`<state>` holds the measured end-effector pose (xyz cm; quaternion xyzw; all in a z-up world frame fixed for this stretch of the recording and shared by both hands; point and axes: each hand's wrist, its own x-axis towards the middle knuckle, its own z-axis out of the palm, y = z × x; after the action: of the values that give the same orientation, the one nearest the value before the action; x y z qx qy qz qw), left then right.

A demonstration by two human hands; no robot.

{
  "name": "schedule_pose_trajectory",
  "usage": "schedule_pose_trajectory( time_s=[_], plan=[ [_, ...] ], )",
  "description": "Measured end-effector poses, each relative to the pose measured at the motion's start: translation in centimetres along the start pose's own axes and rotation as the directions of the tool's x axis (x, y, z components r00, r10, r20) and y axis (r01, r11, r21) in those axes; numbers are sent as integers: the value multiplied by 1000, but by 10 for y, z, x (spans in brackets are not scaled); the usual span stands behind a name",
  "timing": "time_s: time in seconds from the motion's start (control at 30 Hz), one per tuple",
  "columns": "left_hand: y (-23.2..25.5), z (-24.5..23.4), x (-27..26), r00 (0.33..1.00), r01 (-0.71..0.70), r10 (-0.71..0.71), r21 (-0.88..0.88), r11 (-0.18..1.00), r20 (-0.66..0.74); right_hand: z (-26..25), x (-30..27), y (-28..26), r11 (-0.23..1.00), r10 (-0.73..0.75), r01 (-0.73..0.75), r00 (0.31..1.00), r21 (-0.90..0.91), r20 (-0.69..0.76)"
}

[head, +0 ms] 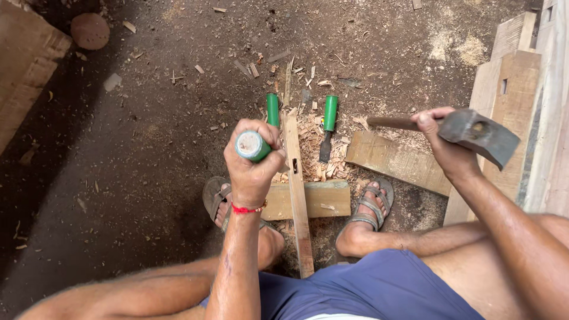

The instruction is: The person uses a mallet to strike a chisel, carving a rectangular hole into a piece of wood held between their feet.

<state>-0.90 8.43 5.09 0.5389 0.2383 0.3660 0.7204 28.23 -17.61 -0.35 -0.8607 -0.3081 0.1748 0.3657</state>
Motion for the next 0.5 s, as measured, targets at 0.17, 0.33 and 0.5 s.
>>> schedule_pose_trajectory(
  time_s=[0.17,0.33,0.5],
  plan=[
    [-16,-1,5,994,95,-93,-30,995,63,-6,1,-3,997,69,-70,997,36,47],
    [-21,-5,3,986,144,-138,-52,988,97,-3,6,-6,990,-15,3,996,142,83],
    [-21,-5,2,984,151,-147,-29,988,104,-3,12,-9,994,15,-23,997,105,72]
  ],
)
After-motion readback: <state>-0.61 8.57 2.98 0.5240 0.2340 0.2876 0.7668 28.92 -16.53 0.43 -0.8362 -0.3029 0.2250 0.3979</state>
